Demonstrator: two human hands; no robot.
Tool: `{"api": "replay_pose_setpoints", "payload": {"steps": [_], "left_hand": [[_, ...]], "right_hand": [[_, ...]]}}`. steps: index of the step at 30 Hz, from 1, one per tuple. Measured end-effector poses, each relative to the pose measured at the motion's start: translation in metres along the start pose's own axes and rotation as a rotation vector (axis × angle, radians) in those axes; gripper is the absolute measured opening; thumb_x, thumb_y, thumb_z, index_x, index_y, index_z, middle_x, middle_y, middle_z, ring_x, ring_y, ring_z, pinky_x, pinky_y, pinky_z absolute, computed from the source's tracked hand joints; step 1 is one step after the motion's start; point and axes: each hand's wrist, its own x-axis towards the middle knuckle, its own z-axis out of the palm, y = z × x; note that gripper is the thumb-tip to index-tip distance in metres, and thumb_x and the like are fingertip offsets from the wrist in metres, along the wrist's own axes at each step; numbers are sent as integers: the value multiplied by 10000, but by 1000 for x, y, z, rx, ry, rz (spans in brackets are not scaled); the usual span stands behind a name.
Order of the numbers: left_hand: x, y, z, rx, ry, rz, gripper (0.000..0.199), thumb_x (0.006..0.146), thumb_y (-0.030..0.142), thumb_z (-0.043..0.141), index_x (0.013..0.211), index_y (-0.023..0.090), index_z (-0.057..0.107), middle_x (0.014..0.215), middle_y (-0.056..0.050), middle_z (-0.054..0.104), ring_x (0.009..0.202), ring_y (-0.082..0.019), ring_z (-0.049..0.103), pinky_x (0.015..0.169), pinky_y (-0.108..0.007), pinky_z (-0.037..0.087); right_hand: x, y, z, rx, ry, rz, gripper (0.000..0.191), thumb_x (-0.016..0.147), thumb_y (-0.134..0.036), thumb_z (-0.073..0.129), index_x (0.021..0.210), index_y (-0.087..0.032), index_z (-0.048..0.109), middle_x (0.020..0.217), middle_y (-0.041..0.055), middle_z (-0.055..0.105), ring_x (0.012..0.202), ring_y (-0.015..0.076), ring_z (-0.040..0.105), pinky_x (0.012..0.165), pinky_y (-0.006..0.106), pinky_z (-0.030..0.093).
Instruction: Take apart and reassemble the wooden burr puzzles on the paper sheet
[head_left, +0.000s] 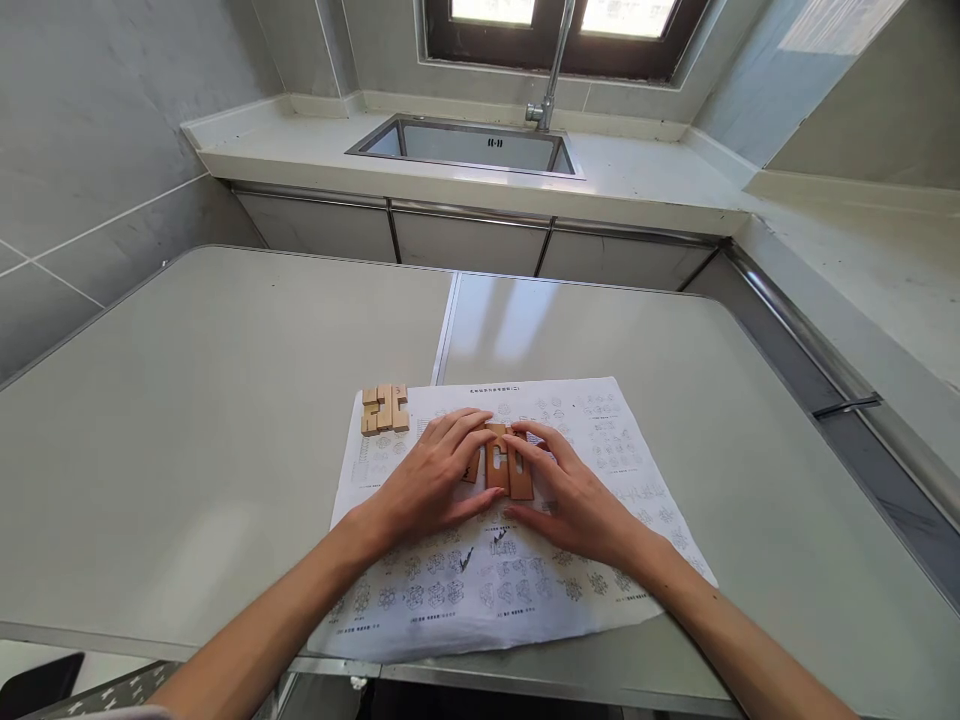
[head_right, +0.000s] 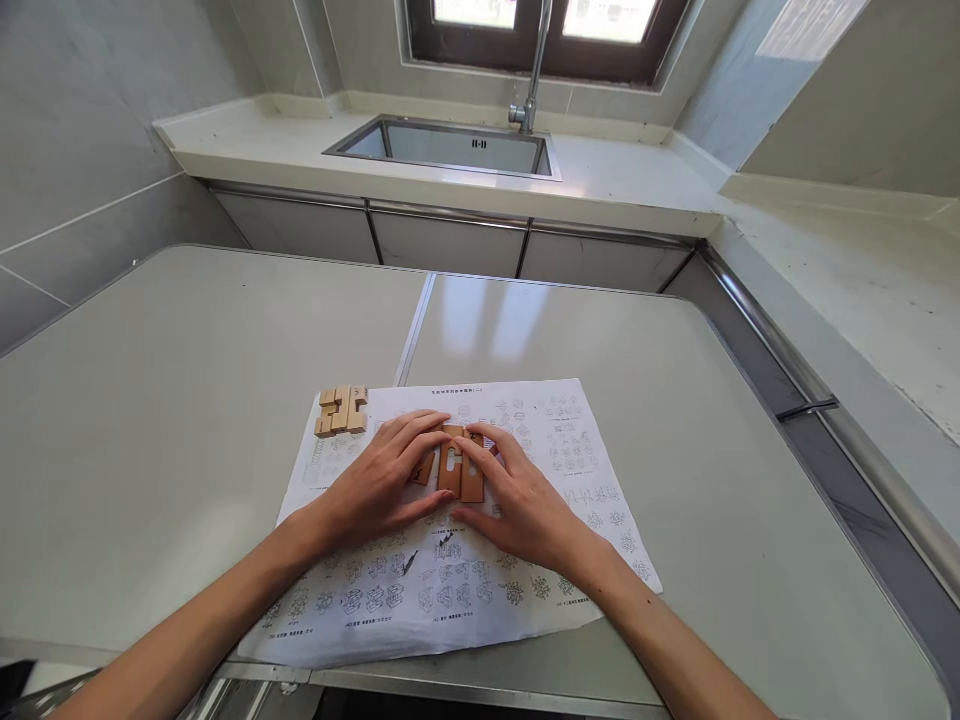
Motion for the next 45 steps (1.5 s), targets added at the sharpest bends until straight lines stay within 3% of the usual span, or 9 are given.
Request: {"api": "replay_pose_setpoints", "payload": {"steps": [5, 12, 16, 24, 32, 45], "left_hand": [[-1, -1, -1, 26, -49, 39, 664, 947, 428, 739, 1525, 235, 475, 1637, -166, 472, 1545, -359, 401, 1240, -580, 414], [0, 0, -2, 90, -93, 60, 476, 1000, 398, 688, 1462, 323, 601, 1679, -93, 441, 1563, -365, 382, 1252, -637, 371], [1, 0, -1, 107, -86, 34, 436, 1006, 395, 678, 1431, 305, 640, 1657, -104, 473, 1541, -374, 412, 1227, -635, 405], [-1, -5, 5, 146, -19, -57, 473, 1025, 379, 636, 1489, 296, 596, 1654, -99, 475, 1542, -370, 397, 1216, -611, 419], [-1, -11, 9, 215, 88, -202, 453, 1025, 342, 587, 1466, 241, 618, 1645, -133, 477, 1556, -402, 356, 1235, -648, 365], [-1, -11, 9, 357, 185, -282, 474, 973, 210, 565, 1444, 194, 612, 1567, -169, 555, 1525, -437, 386, 1230, -688, 338]], "right_hand": [[-1, -2, -1, 30, -33, -11, 792, 985, -296, 689, 1644, -393, 261, 1639, 129, 341, 1445, 339, 518, 1163, 581, 524], [-1, -2, -1, 34, -51, -26, 819, 983, -289, 678, 1658, -366, 220, 1693, 132, 286, 1546, 349, 406, 1181, 583, 509], [-1, -2, -2, 35, -57, -15, 798, 993, -302, 668, 1657, -359, 228, 1707, 121, 270, 1574, 330, 364, 1187, 562, 509], [0, -4, 0, 31, -56, -3, 788, 1009, -299, 657, 1657, -378, 215, 1700, 118, 281, 1564, 323, 383, 1214, 582, 473], [-2, -4, 1, 9, -61, 8, 783, 1010, -318, 663, 1658, -374, 226, 1702, 130, 286, 1555, 342, 391, 1143, 577, 548], [-1, -5, 0, 2, -60, 9, 739, 1020, -316, 643, 1648, -352, 256, 1681, 141, 316, 1544, 343, 406, 1085, 560, 600]]}}
